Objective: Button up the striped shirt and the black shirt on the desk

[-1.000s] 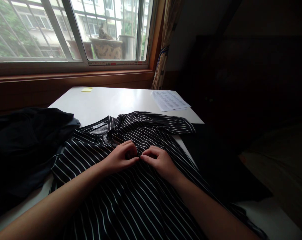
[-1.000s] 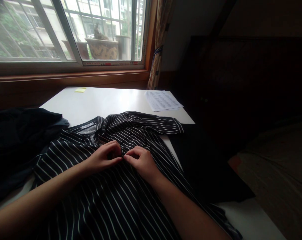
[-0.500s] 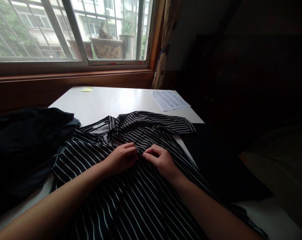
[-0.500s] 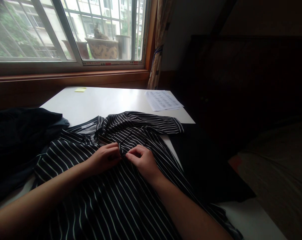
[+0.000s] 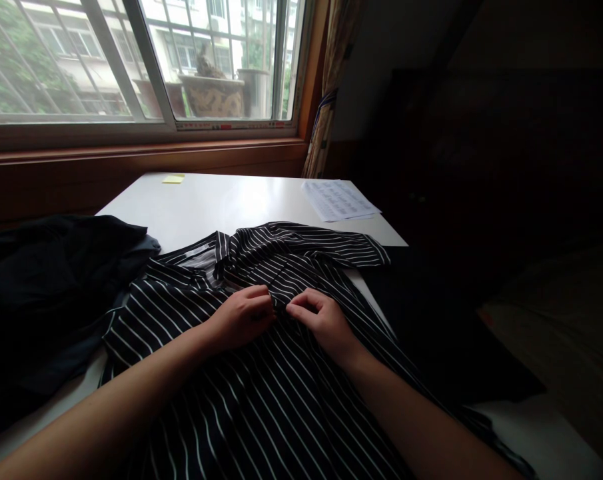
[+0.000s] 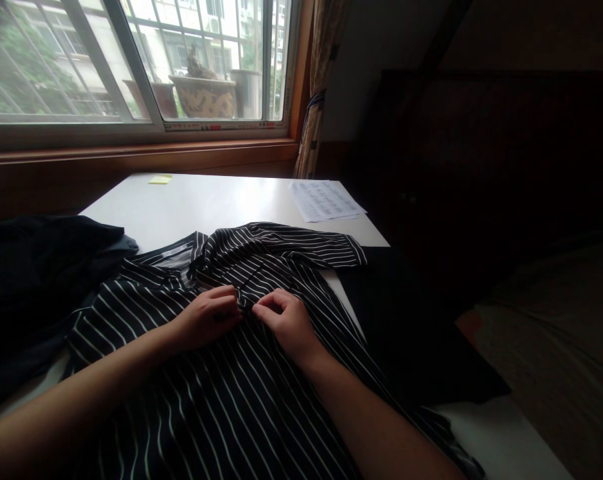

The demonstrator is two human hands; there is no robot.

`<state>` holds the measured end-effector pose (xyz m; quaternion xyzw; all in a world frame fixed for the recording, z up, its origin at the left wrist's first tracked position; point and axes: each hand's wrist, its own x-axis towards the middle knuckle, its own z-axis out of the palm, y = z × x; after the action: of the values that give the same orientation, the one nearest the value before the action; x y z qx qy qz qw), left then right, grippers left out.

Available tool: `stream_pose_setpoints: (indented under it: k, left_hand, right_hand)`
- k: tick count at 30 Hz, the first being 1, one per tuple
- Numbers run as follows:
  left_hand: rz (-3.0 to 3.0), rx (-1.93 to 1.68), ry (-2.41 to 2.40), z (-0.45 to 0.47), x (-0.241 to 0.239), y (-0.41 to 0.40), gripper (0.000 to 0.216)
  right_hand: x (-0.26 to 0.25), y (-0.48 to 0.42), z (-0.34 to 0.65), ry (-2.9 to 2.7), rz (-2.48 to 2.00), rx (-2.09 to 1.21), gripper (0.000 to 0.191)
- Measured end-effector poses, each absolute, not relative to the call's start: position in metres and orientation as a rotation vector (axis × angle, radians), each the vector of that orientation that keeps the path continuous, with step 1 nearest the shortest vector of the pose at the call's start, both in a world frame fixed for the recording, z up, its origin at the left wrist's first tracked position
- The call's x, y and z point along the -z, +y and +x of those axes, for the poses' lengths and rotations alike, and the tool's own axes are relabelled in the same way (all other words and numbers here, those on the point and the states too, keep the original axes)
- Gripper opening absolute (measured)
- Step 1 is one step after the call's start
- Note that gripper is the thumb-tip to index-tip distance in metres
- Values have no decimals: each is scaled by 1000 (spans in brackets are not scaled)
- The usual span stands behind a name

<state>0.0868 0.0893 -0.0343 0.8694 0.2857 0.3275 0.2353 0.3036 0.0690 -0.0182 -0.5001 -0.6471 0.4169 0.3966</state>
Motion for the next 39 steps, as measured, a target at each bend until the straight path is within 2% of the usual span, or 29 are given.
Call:
stream_pose_setpoints:
  k: [4,7,19,39]
  left_hand:
    - [2306,-872,864,87,31,88,7]
    - [2257,-892,893,87,32,89,13]
    - [2273,-923,774,86,34,97,12]
    - [2149,-879,687,84,27,96,20]
  right_hand:
    - [17,69,304,-1710,-1239,-1017,12]
    - [17,68,304,-1755,-1230,-972,11]
    - [23,66,303,-1888,-1233,-805,9]
    - [25,67,302,-1872,-1190,-831,16]
